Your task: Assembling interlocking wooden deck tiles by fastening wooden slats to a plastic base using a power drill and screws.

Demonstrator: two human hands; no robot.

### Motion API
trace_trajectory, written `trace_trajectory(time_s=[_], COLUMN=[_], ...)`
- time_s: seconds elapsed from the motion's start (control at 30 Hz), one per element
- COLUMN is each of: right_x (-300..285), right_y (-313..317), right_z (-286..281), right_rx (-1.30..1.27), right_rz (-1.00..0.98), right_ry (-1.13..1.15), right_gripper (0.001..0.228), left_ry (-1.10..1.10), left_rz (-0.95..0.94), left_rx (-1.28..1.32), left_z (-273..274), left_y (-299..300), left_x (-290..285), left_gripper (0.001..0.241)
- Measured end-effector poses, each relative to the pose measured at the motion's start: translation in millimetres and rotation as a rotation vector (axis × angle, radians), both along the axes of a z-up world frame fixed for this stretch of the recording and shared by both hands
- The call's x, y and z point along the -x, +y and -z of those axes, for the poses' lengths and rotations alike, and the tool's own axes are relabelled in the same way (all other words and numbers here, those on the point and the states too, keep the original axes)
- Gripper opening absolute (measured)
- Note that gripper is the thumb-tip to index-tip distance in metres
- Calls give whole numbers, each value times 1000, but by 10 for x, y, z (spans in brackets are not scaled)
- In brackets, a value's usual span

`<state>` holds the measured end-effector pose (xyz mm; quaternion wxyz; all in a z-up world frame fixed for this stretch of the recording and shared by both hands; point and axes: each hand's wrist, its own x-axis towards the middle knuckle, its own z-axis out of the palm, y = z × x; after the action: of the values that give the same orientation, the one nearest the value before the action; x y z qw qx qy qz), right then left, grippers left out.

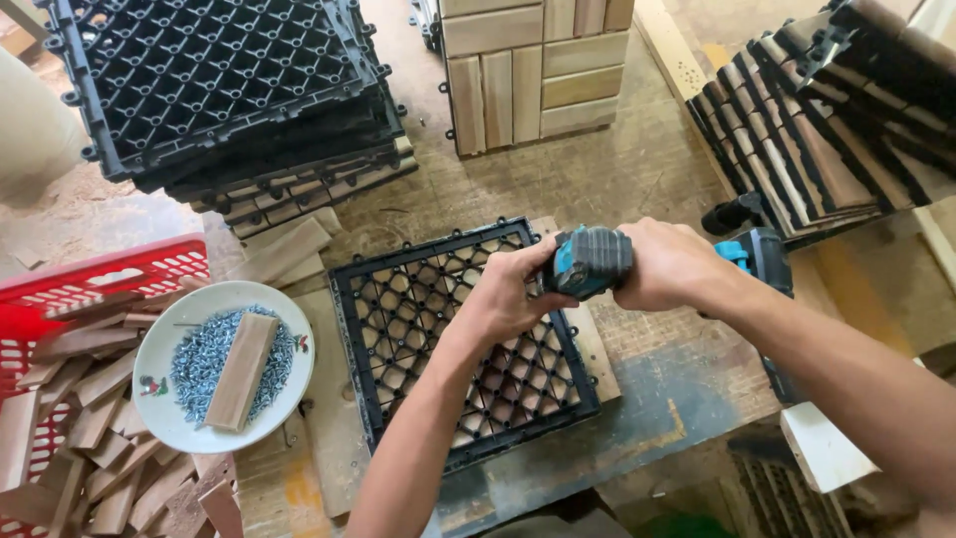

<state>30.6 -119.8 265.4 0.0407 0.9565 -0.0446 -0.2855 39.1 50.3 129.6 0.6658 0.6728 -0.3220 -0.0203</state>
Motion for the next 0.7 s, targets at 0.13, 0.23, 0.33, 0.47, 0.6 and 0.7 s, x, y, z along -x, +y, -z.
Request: trace_trajectory(time_s=[0.13,0.23,0.33,0.47,0.6,0.7], right_x=[11,20,32,17,23,-3], right_y=[-24,-17,-16,-9,19,-15], right_z=[-5,-35,-8,-16,-2,66], right_rx=[-1,-20,-29,-8,15,25], right_rz=[14,42,39,30,41,19], right_ry=[-16,-16,-16,-1,5,-6], right_gripper=[36,36,37,38,40,41], left_ry=[-2,27,64,96,100,114], left_rz=[7,31,47,56,52,52], left_rx=[-32,-25,-16,1,-2,1], left_z=[-31,-40,-53,9,-3,39], left_y=[-41,-55,-47,-35,-30,-29], left_x=[-32,-54,-33,-60,-51,-63], left_gripper=[74,73,73,75,76,77])
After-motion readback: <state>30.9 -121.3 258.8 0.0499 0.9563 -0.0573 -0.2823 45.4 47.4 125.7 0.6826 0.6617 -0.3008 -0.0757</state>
